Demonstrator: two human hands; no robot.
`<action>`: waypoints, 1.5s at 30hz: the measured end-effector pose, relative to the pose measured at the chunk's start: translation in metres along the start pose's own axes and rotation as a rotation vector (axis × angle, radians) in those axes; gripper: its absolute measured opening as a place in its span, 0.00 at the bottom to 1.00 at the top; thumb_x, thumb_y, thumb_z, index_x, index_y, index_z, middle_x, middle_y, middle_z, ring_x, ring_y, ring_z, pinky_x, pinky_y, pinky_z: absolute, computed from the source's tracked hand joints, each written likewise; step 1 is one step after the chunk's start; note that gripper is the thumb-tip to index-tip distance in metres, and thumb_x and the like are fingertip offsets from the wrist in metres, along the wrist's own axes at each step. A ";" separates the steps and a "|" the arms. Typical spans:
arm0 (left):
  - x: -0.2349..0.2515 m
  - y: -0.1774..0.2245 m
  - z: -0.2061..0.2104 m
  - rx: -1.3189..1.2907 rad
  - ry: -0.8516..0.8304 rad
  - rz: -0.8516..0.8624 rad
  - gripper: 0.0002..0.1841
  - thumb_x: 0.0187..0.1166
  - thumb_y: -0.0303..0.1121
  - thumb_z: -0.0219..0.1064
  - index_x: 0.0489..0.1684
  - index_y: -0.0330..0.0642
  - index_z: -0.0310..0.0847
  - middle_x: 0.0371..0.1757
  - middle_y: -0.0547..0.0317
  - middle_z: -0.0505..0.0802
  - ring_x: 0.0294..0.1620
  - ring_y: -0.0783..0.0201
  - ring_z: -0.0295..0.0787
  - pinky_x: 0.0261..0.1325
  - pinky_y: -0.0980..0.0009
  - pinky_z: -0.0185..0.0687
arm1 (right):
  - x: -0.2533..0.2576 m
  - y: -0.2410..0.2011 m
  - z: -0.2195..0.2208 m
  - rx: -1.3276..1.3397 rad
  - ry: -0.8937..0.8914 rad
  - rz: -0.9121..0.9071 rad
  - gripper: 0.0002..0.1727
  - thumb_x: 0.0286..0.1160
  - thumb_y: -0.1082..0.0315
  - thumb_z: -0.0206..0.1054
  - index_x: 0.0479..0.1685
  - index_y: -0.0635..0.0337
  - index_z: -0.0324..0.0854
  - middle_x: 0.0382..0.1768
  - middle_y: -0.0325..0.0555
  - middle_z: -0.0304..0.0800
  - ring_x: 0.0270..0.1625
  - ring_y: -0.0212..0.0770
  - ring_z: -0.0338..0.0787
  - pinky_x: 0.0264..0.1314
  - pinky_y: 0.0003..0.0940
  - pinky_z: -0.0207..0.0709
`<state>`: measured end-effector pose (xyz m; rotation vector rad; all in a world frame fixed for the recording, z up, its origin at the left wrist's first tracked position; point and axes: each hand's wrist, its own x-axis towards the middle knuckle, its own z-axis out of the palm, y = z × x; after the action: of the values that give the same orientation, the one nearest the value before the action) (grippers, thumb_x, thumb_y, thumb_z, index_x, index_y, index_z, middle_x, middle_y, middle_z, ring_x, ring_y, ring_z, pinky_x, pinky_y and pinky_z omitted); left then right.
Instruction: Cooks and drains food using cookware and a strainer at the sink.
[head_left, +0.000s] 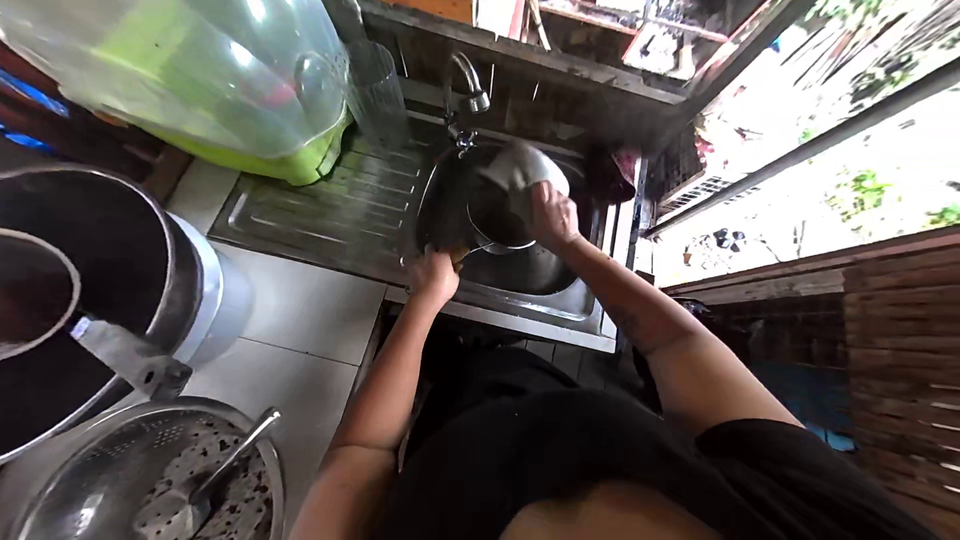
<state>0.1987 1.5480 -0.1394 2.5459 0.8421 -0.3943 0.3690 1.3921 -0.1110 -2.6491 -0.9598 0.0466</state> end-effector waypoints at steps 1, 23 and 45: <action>0.002 0.002 -0.001 0.024 -0.018 -0.003 0.25 0.85 0.46 0.66 0.69 0.35 0.82 0.73 0.31 0.82 0.65 0.31 0.85 0.64 0.34 0.80 | 0.000 0.004 0.015 -0.033 0.040 -0.106 0.23 0.65 0.73 0.73 0.61 0.73 0.79 0.58 0.72 0.87 0.56 0.72 0.91 0.47 0.67 0.84; -0.003 -0.017 0.016 -0.007 0.029 0.044 0.25 0.85 0.46 0.65 0.71 0.34 0.81 0.74 0.28 0.79 0.80 0.30 0.68 0.79 0.35 0.63 | -0.019 -0.004 -0.012 -0.031 0.250 -0.080 0.25 0.59 0.70 0.75 0.58 0.75 0.79 0.54 0.71 0.89 0.54 0.70 0.92 0.48 0.66 0.83; 0.027 0.111 0.057 0.173 0.043 0.633 0.12 0.83 0.20 0.55 0.52 0.27 0.85 0.58 0.33 0.89 0.62 0.36 0.87 0.64 0.42 0.81 | -0.020 0.025 -0.060 0.145 0.277 0.347 0.33 0.63 0.64 0.75 0.70 0.68 0.72 0.58 0.65 0.89 0.59 0.64 0.91 0.60 0.66 0.82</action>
<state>0.2809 1.4540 -0.1654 2.8070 -0.0153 -0.2127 0.3775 1.3442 -0.0633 -2.5674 -0.3888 -0.1603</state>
